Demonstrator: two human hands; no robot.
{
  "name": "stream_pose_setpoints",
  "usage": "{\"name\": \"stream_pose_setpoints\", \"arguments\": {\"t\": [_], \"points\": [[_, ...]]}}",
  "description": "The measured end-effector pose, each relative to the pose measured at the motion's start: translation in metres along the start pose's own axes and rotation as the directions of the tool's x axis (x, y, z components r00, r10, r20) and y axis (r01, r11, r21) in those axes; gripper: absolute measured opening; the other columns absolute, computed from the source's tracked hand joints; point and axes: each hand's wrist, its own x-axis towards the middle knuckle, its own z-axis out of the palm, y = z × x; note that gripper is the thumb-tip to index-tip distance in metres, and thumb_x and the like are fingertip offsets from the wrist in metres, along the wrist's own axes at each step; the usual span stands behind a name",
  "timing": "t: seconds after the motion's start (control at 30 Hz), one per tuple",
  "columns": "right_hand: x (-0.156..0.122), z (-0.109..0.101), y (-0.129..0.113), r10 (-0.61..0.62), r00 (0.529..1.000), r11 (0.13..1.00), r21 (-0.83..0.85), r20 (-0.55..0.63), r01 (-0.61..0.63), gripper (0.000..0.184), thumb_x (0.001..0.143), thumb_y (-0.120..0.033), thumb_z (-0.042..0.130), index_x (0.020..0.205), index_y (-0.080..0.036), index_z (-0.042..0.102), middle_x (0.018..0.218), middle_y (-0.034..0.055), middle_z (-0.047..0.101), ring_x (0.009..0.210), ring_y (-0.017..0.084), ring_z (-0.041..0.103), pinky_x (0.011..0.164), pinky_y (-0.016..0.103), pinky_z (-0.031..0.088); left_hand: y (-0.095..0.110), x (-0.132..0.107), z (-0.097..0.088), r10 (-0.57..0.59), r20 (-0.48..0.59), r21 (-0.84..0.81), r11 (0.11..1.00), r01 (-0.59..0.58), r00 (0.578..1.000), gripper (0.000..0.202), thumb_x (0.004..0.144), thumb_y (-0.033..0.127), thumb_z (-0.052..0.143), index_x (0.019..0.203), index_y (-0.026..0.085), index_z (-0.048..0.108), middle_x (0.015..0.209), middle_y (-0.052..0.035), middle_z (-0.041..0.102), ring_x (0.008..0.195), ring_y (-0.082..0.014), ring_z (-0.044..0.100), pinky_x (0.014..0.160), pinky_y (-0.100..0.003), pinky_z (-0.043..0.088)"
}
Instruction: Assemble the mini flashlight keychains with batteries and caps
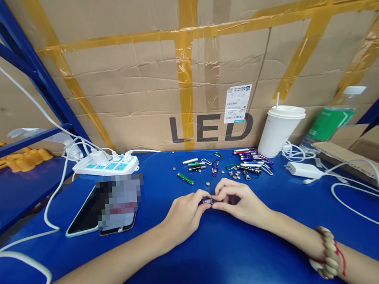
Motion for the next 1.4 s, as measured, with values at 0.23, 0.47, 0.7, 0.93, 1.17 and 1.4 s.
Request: {"name": "stream_pose_setpoints", "arguments": {"t": [0.23, 0.47, 0.7, 0.93, 1.17, 1.4], "points": [[-0.004, -0.003, 0.002, -0.073, 0.996, 0.980, -0.180, 0.054, 0.082, 0.018, 0.082, -0.034, 0.055, 0.079, -0.019, 0.064, 0.086, 0.0042, 0.057, 0.056, 0.007, 0.052, 0.049, 0.020, 0.042, 0.000, 0.000, -0.001, -0.015, -0.001, 0.034, 0.999, 0.015, 1.000, 0.015, 0.090, 0.021, 0.037, 0.099, 0.021, 0.049, 0.094, -0.0014, 0.066, 0.085, -0.0161, 0.062, 0.074, -0.027, 0.046], [-0.002, -0.011, -0.006, -0.111, 0.990, 0.901, -0.412, 0.087, 0.137, 0.023, 0.083, -0.034, 0.052, 0.100, -0.023, 0.062, 0.092, 0.0032, 0.061, 0.061, 0.008, 0.058, 0.053, 0.019, 0.046, 0.000, -0.002, -0.001, -0.060, -0.057, -0.007, 0.998, 0.060, 0.997, 0.013, 0.089, 0.021, 0.038, 0.096, 0.022, 0.049, 0.093, -0.0003, 0.065, 0.081, -0.0150, 0.061, 0.073, -0.026, 0.045], [0.011, -0.024, 0.014, -0.080, 0.996, 0.743, -0.669, -0.045, 0.030, 0.029, 0.084, -0.037, 0.047, 0.105, -0.022, 0.061, 0.102, 0.0070, 0.061, 0.092, 0.019, 0.058, 0.080, 0.034, 0.048, 0.002, -0.004, -0.004, -0.055, -0.081, -0.084, 0.995, 0.049, 0.995, 0.015, 0.089, 0.023, 0.036, 0.098, 0.022, 0.048, 0.089, -0.0005, 0.064, 0.075, -0.0140, 0.060, 0.071, -0.025, 0.044], [0.013, -0.013, 0.019, 0.074, 0.997, 0.714, -0.699, 0.036, -0.028, 0.042, 0.085, -0.045, 0.043, 0.118, -0.020, 0.055, 0.120, 0.0099, 0.054, 0.112, 0.025, 0.046, 0.093, 0.045, 0.036, 0.000, -0.001, -0.005, -0.126, -0.064, -0.215, 0.970, 0.110, 0.990, 0.023, 0.090, 0.029, 0.032, 0.105, 0.022, 0.048, 0.078, -0.0005, 0.060, 0.070, -0.0142, 0.056, 0.067, -0.025, 0.041], [0.013, -0.013, 0.009, 0.052, 0.999, 0.756, -0.653, -0.004, -0.042, 0.021, 0.081, -0.039, 0.051, 0.089, -0.025, 0.064, 0.110, 0.0056, 0.058, 0.105, 0.023, 0.049, 0.090, 0.043, 0.035, -0.003, 0.002, -0.003, -0.147, -0.105, -0.311, 0.944, 0.108, 0.984, 0.026, 0.090, 0.034, 0.031, 0.081, 0.018, 0.049, 0.078, -0.0020, 0.056, 0.074, -0.0149, 0.051, 0.066, -0.025, 0.038], [0.011, -0.014, 0.006, 0.074, 0.997, 0.766, -0.640, -0.012, -0.064, 0.017, 0.080, -0.036, 0.055, 0.073, -0.022, 0.061, 0.102, 0.0043, 0.058, 0.099, 0.021, 0.051, 0.086, 0.040, 0.036, -0.001, 0.002, -0.004, -0.204, -0.067, -0.336, 0.926, 0.171, 0.977, 0.030, 0.090, 0.037, 0.023, 0.074, 0.020, 0.040, 0.066, 0.0017, 0.049, 0.061, -0.0126, 0.046, 0.060, -0.025, 0.033]]}}
